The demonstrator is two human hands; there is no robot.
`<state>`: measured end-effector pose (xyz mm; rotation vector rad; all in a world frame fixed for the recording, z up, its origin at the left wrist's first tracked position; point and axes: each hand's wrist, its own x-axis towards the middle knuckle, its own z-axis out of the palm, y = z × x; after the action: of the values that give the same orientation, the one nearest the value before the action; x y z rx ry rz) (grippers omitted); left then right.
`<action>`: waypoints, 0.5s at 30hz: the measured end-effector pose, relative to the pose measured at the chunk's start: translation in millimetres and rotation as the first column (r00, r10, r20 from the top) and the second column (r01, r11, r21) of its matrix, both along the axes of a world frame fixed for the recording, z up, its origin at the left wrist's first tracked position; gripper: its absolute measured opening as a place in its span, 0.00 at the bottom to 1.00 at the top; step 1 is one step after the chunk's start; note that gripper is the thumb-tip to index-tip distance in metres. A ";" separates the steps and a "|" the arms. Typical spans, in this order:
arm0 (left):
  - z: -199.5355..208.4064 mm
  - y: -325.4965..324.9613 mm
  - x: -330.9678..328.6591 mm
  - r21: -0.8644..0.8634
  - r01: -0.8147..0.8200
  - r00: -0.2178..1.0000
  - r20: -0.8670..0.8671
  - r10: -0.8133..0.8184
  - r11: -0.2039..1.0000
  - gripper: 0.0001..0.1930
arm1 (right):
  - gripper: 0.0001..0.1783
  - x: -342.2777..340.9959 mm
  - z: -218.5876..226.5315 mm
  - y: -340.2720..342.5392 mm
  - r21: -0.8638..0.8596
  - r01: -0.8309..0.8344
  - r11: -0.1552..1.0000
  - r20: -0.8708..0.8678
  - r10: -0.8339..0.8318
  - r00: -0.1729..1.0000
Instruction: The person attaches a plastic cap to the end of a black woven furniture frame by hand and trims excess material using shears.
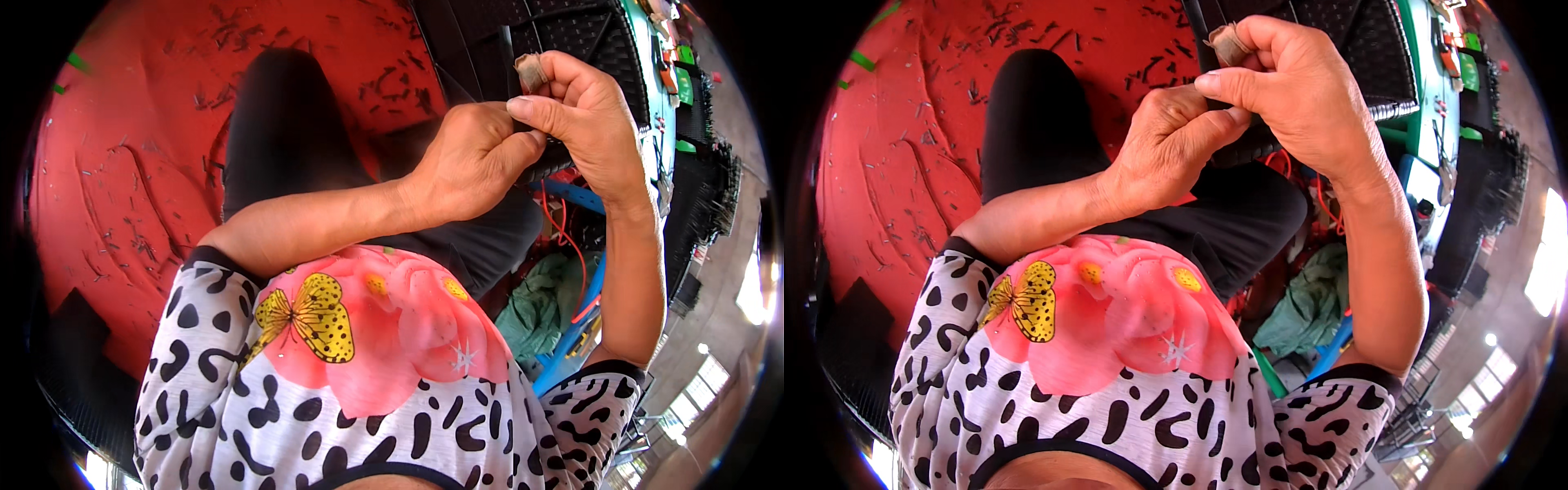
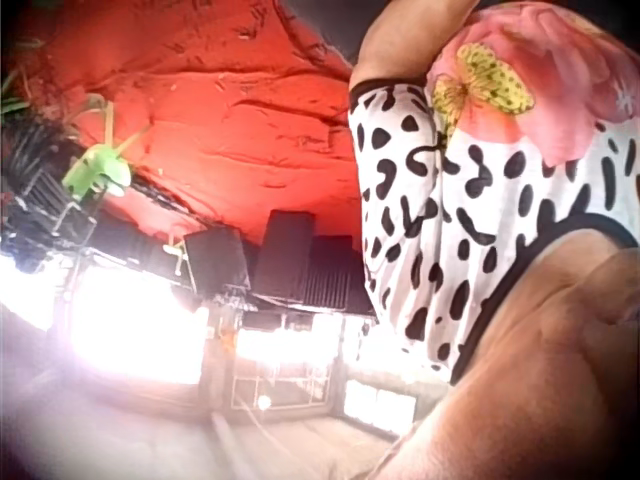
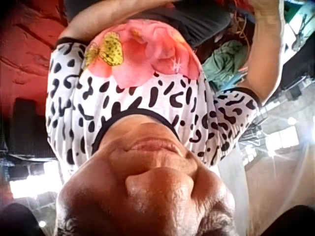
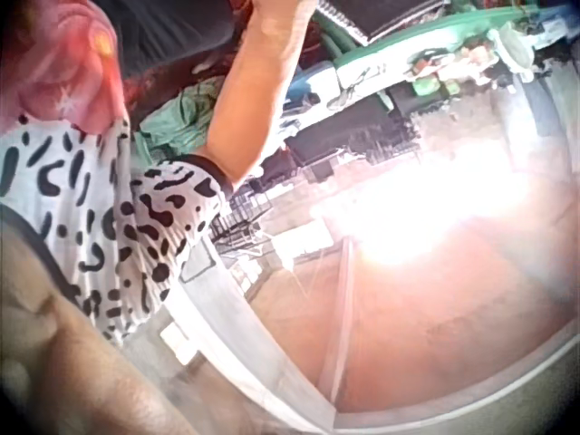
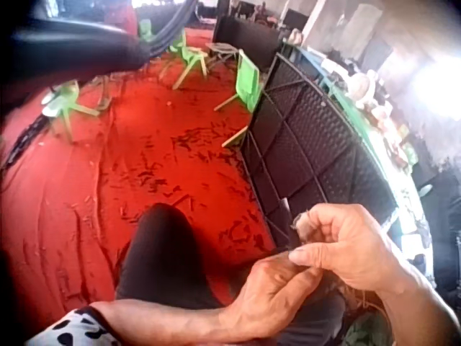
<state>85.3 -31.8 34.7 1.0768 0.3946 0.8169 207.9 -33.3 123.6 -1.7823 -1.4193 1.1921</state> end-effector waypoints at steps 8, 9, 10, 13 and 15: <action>0.7 5.0 -1.1 -0.101 0.131 0.989 0.087 -0.122 0.986 0.12 | 0.07 6.6 1.7 -0.7 -0.136 -0.083 0.987 0.158 0.104 0.982; 0.5 7.2 0.3 -0.214 0.193 0.981 0.070 -0.182 0.958 0.10 | 0.07 6.2 2.1 -0.3 -0.103 -0.072 0.992 0.167 0.089 0.982; 0.3 8.7 1.7 -0.323 0.249 0.968 0.061 -0.243 0.913 0.08 | 0.07 6.6 2.8 -0.2 -0.070 -0.061 0.996 0.175 0.073 0.982; -0.9 10.3 3.1 -0.431 0.276 0.960 0.167 -0.225 0.859 0.08 | 0.08 11.8 1.8 -2.7 -0.067 -0.094 0.993 0.113 0.101 0.988; 0.0 13.0 3.7 -0.424 0.291 0.956 0.154 -0.248 0.858 0.08 | 0.07 10.0 5.7 -5.0 -0.067 -0.078 0.995 0.161 0.088 0.983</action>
<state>89.1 -18.8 34.7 0.6428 0.3198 0.4892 217.8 -38.3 129.3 -1.9174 -1.5800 1.1640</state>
